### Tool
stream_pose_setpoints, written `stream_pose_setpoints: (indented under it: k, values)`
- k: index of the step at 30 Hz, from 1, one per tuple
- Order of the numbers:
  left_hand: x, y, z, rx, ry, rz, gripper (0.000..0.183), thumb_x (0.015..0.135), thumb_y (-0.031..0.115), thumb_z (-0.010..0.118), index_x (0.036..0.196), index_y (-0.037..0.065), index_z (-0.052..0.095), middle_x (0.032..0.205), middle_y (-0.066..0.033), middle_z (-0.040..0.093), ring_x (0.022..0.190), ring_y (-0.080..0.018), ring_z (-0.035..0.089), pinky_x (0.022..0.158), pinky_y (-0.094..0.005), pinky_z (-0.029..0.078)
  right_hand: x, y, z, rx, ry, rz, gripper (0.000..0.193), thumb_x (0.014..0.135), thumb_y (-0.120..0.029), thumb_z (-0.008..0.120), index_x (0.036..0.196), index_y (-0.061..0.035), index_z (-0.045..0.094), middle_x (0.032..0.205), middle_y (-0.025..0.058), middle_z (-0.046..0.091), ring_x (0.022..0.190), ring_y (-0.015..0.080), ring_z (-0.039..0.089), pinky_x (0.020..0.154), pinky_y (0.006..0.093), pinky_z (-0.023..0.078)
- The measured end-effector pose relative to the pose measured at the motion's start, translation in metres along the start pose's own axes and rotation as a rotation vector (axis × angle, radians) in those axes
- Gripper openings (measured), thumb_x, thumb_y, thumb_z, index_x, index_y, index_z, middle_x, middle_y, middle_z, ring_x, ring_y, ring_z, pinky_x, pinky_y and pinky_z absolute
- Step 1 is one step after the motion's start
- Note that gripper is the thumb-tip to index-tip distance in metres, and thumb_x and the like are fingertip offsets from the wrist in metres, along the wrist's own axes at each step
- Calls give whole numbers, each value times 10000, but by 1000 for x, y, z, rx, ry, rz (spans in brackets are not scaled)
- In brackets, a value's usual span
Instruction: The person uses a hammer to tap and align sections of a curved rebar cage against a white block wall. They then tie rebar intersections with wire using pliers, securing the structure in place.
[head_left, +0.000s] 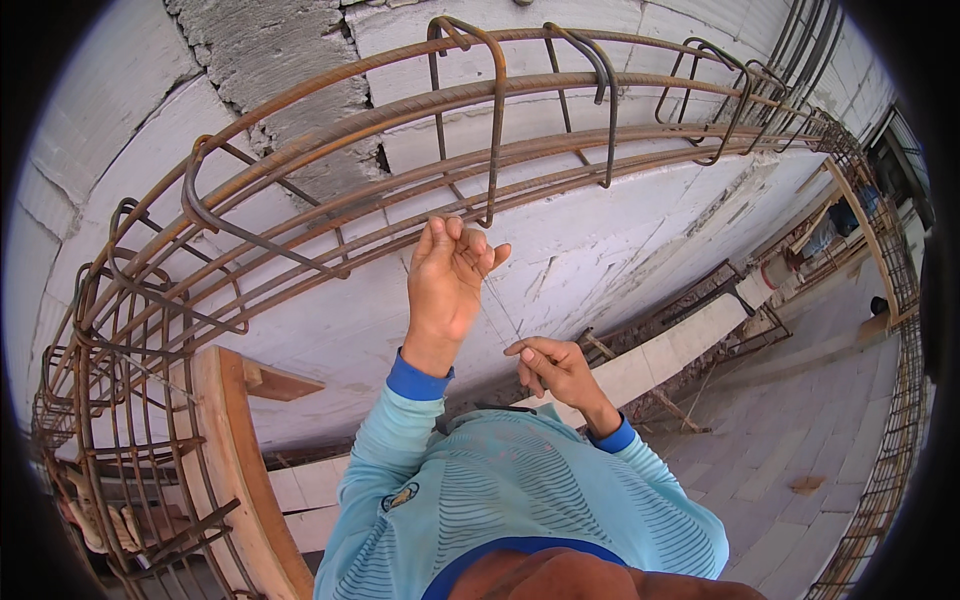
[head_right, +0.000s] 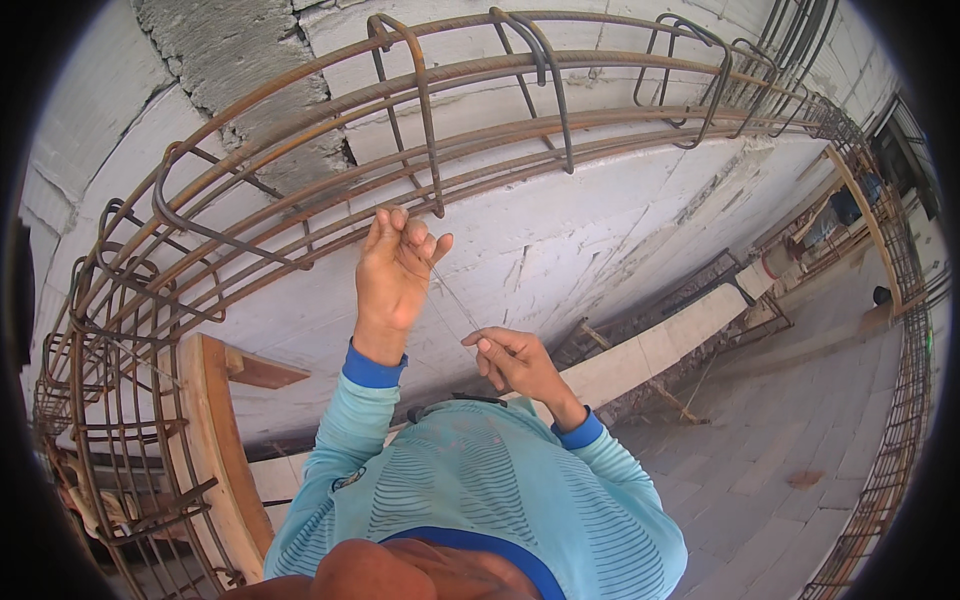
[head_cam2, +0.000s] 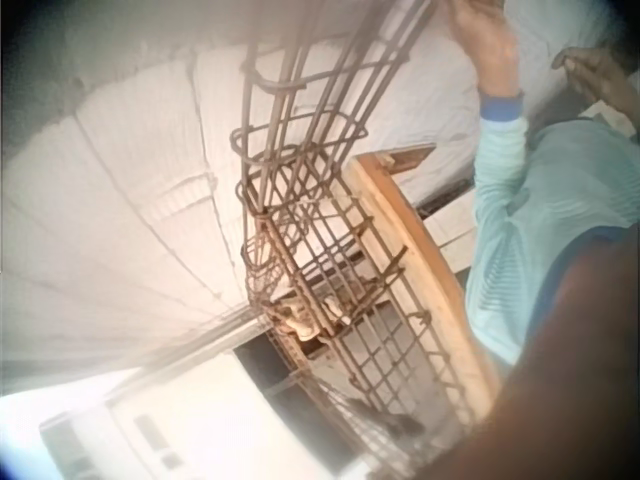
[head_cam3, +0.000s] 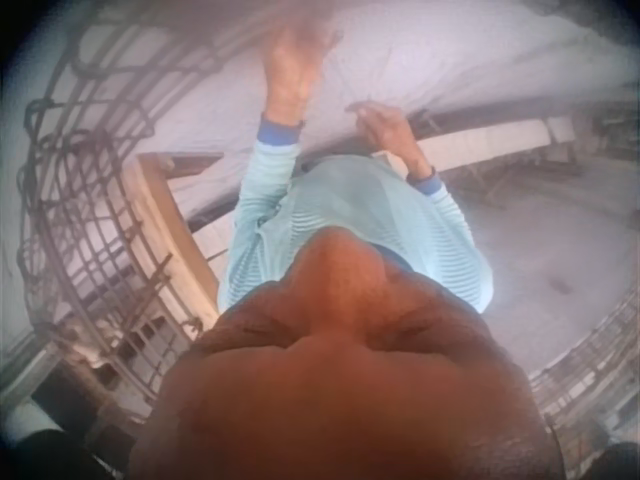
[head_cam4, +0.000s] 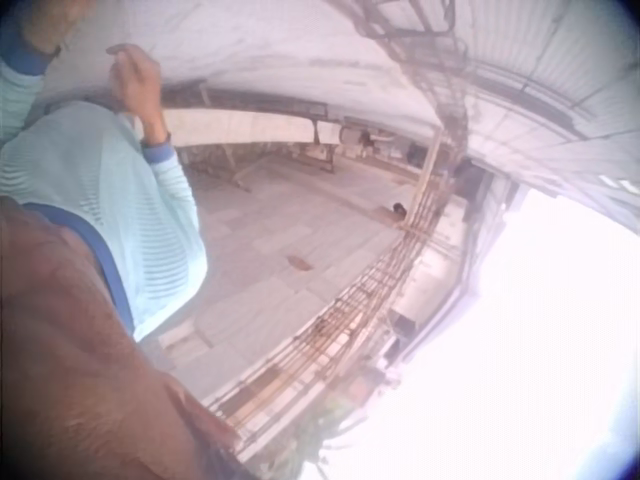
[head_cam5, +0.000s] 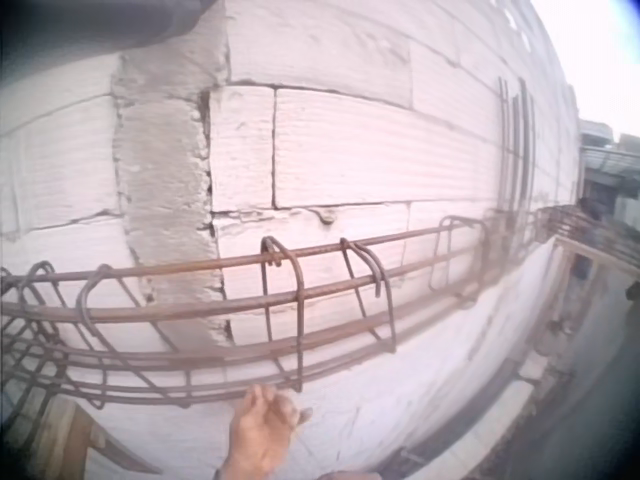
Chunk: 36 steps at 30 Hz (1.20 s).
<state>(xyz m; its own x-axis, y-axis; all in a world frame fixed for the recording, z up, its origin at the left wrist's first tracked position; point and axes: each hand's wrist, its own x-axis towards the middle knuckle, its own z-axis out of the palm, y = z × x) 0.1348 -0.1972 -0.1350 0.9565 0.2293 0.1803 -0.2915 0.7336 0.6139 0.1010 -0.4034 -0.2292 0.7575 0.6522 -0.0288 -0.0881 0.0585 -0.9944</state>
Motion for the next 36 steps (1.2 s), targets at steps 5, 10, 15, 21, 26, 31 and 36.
stream_pose_setpoints:
  k: [5, 10, 15, 21, 26, 31, 36]
  values:
    - [-5, 8, 1, 253, -33, 34, 312, 1121, 335, 410, 931, 108, 508, 658, 40, 405, 571, -49, 385, 524, -228, 332, 13, -26, -11, -17, 234, -390, 257, 1007, -192, 661, 1166, 4, 708, 909, 61, 690, 755, 119, 642, 664, 277, 500]
    - [-14, 1, 13, 571, -161, 11, 354, 1119, 313, 430, 911, 51, 548, 662, 52, 371, 546, -39, 315, 484, -214, 256, 29, -86, -9, -556, 508, -609, 231, 872, -90, 785, 1090, -35, 733, 865, 60, 678, 747, 106, 625, 574, 246, 451]
    - [-16, -2, 24, 879, -183, 221, 330, 1104, 249, 446, 913, 21, 589, 574, 23, 407, 530, -70, 356, 495, -273, 296, 53, -111, 19, -481, 473, -622, 96, 914, -44, 747, 897, -21, 656, 854, 18, 631, 685, 50, 531, 558, 214, 399]
    - [-18, 4, 16, 965, -208, 222, 325, 1105, 252, 434, 937, 30, 602, 570, 4, 422, 534, -90, 384, 510, -289, 328, 66, -119, 27, -482, 468, -681, 82, 916, -7, 701, 928, -8, 620, 790, 52, 617, 663, 106, 563, 541, 258, 423]
    - [-17, 5, 9, 839, -337, 45, 385, 1118, 321, 420, 934, 29, 593, 596, 11, 434, 531, -84, 362, 502, -277, 320, 70, -126, 17, -404, 344, -652, 127, 995, -83, 657, 927, -1, 589, 779, -3, 574, 687, 60, 506, 587, 232, 415]
    - [-13, 10, 12, 489, -401, -142, 411, 1116, 382, 414, 897, 59, 542, 616, 50, 364, 531, -63, 301, 484, -246, 275, 77, -125, 10, -179, 293, -531, 198, 1005, -145, 667, 1087, 13, 581, 975, 54, 599, 871, 99, 560, 745, 252, 488]
    - [0, 8, 22, 267, -245, 69, 382, 1120, 366, 402, 891, 81, 511, 654, 49, 353, 547, -52, 279, 481, -233, 248, 69, -94, 42, 67, 143, -479, 441, 1021, -286, 649, 1299, 21, 497, 1232, 170, 575, 1054, 162, 590, 919, 310, 514]
